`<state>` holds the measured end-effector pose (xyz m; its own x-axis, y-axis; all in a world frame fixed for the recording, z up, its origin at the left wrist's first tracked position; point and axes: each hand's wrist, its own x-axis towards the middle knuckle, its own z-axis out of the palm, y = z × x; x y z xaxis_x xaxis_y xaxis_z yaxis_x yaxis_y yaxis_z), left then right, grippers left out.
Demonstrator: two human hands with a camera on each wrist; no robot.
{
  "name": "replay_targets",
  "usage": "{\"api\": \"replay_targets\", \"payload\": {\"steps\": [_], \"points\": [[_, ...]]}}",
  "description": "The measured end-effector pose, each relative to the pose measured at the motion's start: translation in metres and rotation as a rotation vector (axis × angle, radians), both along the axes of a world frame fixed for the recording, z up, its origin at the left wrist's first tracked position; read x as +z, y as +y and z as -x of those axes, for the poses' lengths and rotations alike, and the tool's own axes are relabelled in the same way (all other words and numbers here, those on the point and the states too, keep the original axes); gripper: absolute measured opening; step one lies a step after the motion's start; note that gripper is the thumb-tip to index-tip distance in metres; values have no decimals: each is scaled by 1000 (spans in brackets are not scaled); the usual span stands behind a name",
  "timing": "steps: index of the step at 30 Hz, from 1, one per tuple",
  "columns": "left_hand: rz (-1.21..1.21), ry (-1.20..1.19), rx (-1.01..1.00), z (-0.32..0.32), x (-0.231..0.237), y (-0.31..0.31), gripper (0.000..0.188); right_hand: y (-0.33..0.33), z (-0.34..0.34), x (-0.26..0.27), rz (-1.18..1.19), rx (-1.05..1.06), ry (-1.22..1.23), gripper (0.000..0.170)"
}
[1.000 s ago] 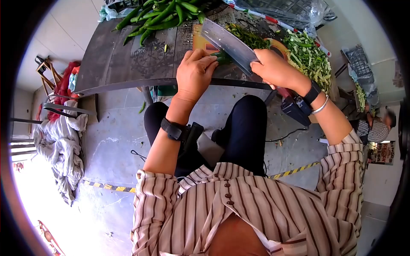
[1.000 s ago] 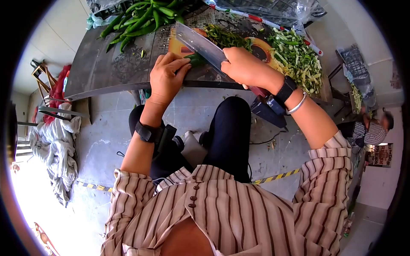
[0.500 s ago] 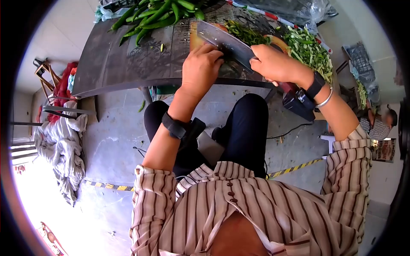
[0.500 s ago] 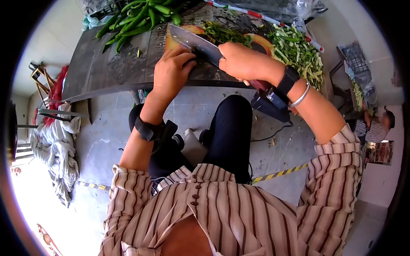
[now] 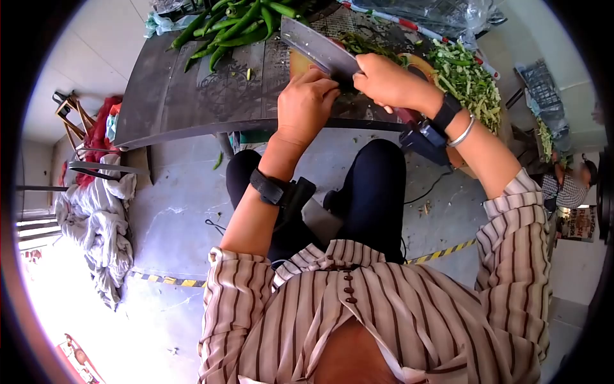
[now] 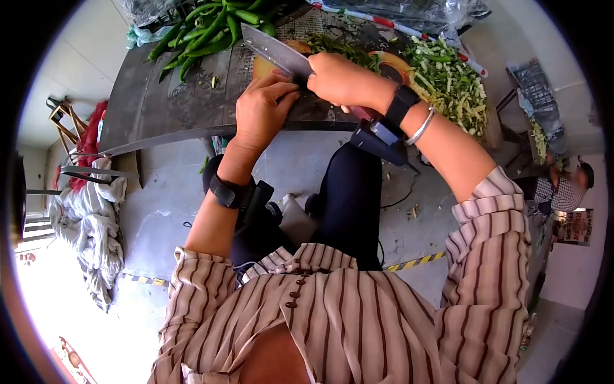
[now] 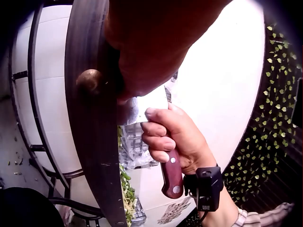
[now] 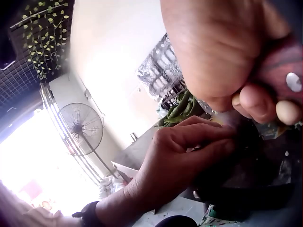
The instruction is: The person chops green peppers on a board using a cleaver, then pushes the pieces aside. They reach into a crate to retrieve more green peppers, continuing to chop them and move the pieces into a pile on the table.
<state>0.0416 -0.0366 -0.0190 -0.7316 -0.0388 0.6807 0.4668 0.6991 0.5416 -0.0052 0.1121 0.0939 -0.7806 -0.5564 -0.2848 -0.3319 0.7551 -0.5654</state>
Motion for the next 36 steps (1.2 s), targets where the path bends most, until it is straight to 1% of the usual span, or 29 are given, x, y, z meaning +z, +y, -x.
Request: {"api": "replay_targets", "payload": {"steps": [2, 5, 8, 11, 13, 14, 16, 17, 19, 21, 23, 25, 27, 29, 31, 33, 36], "points": [[21, -12, 16, -1, -1, 0, 10, 0, -1, 1, -10, -3, 27, 17], [-19, -60, 5, -5, 1, -1, 12, 8, 1, 9, -76, -40, -123, 12], [-25, -73, -8, -5, 1, 0, 12, 17, -6, 11, -124, -40, -110, 11], [-16, -67, -21, -4, -2, 1, 12, 19, -2, -2, -56, -33, -113, 12], [-2, -48, -49, -2, -1, -1, 11, 2, 8, -9, 64, 16, -52, 19], [-22, -95, -44, -3, 2, 0, 11, -9, 9, -6, 61, 1, -2, 20], [-8, -74, -29, -4, 3, -1, 12, -17, 14, -8, 47, 28, 15, 17], [-8, -69, -21, -3, 2, 0, 13, -16, 15, -8, 7, 43, 20, 15], [-52, -57, -22, -1, 1, 0, 14, -6, 13, -2, 21, 16, -3, 15], [-88, -52, -21, -3, 0, 3, 15, 7, 15, -3, 50, -42, -15, 21], [-74, -64, -24, -5, 2, 1, 15, 16, 8, 3, 84, -54, -24, 20], [-85, -101, -16, -9, 8, 1, 15, 16, -7, 15, 30, -129, 65, 19], [-90, -140, -20, -8, 7, 2, 14, 19, -13, 10, 5, -122, 97, 16], [-86, -21, -39, -3, 1, 1, 11, 20, -19, 8, 7, -88, 62, 18], [-72, -24, -37, -2, 1, 1, 10, 19, -20, 8, 20, -66, 47, 19], [-59, -33, -34, -2, -1, 1, 9, 20, -18, 5, -26, -22, 44, 17], [-17, 8, -36, -2, -1, 2, 7, 21, -17, 2, -10, -23, -2, 17]]}}
